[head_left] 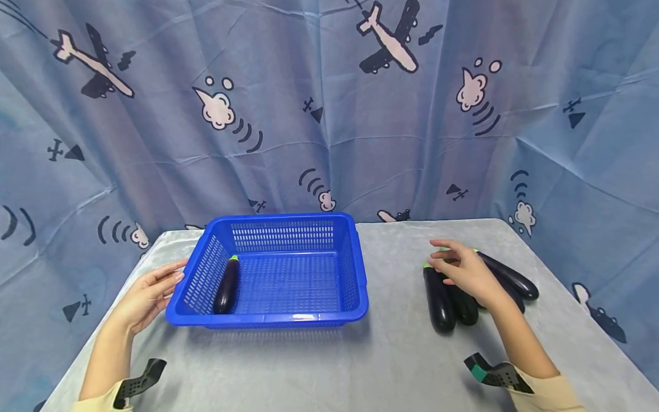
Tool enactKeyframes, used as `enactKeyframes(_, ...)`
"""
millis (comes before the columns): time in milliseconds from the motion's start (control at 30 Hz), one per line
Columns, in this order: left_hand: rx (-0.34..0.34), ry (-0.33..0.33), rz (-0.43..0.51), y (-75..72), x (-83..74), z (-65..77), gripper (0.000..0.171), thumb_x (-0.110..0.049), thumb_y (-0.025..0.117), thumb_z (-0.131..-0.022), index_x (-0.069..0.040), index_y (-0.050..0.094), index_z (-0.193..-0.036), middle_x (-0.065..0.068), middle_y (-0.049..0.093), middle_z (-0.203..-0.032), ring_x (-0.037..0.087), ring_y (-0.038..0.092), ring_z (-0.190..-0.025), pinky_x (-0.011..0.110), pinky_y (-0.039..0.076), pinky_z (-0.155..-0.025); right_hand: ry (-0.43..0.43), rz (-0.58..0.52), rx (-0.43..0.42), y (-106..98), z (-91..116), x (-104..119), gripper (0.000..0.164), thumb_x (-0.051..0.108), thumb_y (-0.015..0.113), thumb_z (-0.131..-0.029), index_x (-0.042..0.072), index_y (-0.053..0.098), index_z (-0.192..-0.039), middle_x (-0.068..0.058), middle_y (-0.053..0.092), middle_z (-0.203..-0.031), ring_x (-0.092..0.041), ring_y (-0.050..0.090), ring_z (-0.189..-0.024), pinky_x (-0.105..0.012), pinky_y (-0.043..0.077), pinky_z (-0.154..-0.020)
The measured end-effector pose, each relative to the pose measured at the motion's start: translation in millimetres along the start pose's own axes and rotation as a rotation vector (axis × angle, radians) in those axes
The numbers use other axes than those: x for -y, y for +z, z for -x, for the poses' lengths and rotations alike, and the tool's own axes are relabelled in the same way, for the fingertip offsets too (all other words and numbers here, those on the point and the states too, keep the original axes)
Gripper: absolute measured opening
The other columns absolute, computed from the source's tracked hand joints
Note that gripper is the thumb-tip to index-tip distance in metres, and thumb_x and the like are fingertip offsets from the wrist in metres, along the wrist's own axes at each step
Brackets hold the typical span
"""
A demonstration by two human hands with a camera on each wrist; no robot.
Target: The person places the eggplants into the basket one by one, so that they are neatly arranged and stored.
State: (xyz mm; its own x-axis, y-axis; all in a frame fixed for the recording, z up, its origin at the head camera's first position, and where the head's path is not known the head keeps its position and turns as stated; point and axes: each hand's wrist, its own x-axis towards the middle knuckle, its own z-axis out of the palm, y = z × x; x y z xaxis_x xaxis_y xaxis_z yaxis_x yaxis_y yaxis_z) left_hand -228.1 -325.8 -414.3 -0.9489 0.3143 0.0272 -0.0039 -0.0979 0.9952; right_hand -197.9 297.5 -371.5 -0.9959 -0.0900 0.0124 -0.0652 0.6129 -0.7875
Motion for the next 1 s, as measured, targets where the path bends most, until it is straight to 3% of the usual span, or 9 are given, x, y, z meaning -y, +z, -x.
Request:
enactKeyframes(633,0.024,0.020,0.011,1.2,-0.4,0.5,0.042,-0.005,0.043,-0.113,-0.036,0.070,-0.124,-0.012,0.074,-0.120,0.009,0.074,-0.104,0.028,0.063,-0.084,0.181,0.037,0.072,-2.9,-3.8,-7.2,0.057,0.023,0.056,-0.111,-0.009,0.038,-0.155,-0.040,0.052,-0.143,-0.052,0.062,-0.122,-0.051,0.064,-0.083)
enactKeyframes(833,0.021,0.019,0.011,1.0,-0.5,0.2,0.042,-0.005,0.043,-0.113,-0.035,0.070,-0.124,-0.012,0.074,-0.120,0.009,0.074,-0.104,0.028,0.064,-0.084,0.165,0.094,0.069,1.7,-5.1,-10.6,0.057,0.022,0.061,-0.108,-0.012,0.043,-0.150,-0.038,0.061,-0.133,-0.048,0.065,-0.114,-0.050,0.064,-0.081)
enactKeyframes(1000,0.019,0.017,0.016,0.5,0.0,0.4,0.042,-0.005,0.043,-0.113,-0.035,0.070,-0.124,-0.012,0.074,-0.120,0.009,0.074,-0.104,0.028,0.063,-0.084,0.104,0.186,0.049,6.7,-7.1,-11.7,0.058,0.016,0.075,-0.098,-0.013,0.051,-0.142,-0.036,0.066,-0.122,-0.046,0.068,-0.108,-0.050,0.063,-0.079)
